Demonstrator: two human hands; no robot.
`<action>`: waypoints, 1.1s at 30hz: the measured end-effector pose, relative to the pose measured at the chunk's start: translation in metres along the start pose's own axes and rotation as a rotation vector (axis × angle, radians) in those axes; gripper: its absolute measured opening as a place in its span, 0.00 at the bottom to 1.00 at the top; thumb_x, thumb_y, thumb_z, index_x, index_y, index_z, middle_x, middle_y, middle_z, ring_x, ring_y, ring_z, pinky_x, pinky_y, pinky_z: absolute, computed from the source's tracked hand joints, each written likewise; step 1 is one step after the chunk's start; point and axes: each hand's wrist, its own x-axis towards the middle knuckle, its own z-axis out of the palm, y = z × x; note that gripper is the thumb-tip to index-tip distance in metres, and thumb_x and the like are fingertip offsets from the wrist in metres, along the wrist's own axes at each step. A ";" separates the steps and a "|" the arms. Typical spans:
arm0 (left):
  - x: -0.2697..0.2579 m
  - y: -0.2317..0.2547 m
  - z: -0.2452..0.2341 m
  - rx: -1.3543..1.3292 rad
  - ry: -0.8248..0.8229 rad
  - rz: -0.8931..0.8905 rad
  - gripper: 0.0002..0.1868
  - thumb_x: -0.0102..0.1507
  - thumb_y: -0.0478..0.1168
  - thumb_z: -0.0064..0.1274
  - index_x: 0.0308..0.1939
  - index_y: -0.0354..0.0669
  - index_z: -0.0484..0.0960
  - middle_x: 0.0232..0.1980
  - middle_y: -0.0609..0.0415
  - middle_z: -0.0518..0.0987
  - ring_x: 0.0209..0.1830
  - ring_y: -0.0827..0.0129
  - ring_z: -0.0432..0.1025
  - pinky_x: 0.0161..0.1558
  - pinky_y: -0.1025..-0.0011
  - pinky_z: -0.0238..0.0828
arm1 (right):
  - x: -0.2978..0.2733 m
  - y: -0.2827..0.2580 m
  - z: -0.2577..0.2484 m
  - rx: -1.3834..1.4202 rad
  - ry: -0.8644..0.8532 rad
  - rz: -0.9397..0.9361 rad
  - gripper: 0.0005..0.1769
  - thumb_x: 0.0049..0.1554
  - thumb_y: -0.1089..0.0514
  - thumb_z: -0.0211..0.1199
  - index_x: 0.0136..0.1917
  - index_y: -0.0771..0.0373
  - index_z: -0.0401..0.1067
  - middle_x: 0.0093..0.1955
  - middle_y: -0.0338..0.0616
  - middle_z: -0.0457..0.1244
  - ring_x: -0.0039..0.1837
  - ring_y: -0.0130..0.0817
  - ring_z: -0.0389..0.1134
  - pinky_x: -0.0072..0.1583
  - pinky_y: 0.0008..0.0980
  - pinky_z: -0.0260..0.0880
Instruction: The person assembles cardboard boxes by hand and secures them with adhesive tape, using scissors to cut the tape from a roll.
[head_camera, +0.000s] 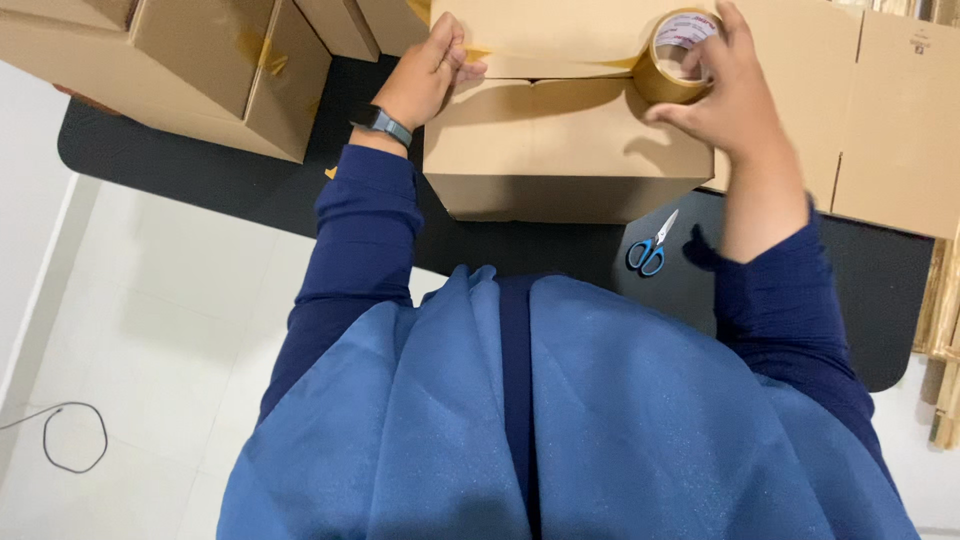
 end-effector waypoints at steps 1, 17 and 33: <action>-0.001 -0.001 -0.001 -0.018 -0.022 0.024 0.06 0.67 0.41 0.24 0.38 0.46 0.55 0.42 0.44 0.74 0.46 0.66 0.75 0.43 0.76 0.73 | 0.000 -0.003 0.011 -0.059 0.141 -0.059 0.27 0.44 0.58 0.79 0.40 0.70 0.59 0.70 0.59 0.43 0.71 0.58 0.48 0.68 0.46 0.51; -0.026 -0.035 -0.025 0.056 0.092 0.054 0.06 0.68 0.35 0.29 0.35 0.44 0.55 0.32 0.55 0.59 0.46 0.60 0.76 0.39 0.80 0.72 | 0.017 0.041 0.012 -0.013 -0.058 -0.294 0.11 0.52 0.71 0.61 0.39 0.75 0.58 0.68 0.64 0.47 0.71 0.56 0.49 0.69 0.44 0.49; -0.019 -0.047 0.012 0.012 0.718 -0.085 0.07 0.62 0.36 0.38 0.29 0.49 0.58 0.28 0.59 0.70 0.33 0.72 0.77 0.30 0.77 0.67 | 0.016 0.006 0.045 0.045 0.432 0.107 0.12 0.57 0.55 0.57 0.45 0.66 0.61 0.60 0.51 0.47 0.64 0.48 0.51 0.60 0.45 0.58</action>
